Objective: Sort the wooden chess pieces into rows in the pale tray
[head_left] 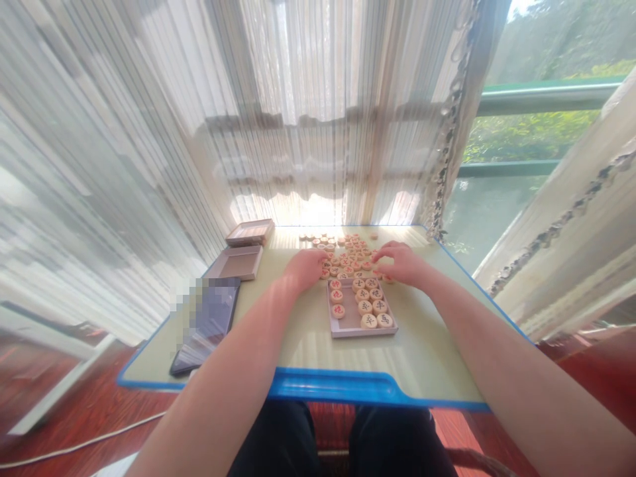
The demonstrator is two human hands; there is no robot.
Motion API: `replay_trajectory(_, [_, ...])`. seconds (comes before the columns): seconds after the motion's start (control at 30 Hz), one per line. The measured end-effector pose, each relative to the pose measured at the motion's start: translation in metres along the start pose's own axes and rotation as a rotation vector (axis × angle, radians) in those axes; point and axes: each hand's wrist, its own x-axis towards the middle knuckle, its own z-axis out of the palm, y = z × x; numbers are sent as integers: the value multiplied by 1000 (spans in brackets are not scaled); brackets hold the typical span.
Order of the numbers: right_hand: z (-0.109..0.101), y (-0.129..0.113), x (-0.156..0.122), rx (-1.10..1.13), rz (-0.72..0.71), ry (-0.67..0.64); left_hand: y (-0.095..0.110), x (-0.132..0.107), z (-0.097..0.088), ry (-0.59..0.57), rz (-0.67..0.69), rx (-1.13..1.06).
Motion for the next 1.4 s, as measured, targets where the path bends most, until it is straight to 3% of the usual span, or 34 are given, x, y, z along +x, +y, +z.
replay_trajectory(0.13, [-4, -2, -5, -94, -28, -130, 0, 0, 1, -9, 24, 14])
replay_trajectory(0.33, [5, 2, -2, -139, -39, -57, 0, 1, 3, -9, 42, 27])
replay_trajectory(0.57, [12, 7, 0, -118, -42, -62, -1, 2, 5, 13, 54, 7])
replay_trajectory(0.83, [15, 11, 3, -60, -39, -35, 1, 0, -4, 41, -84, 93])
replay_trajectory(1.4, [20, 17, 7, -54, -54, 34, -3, 3, 3, 115, 71, 11])
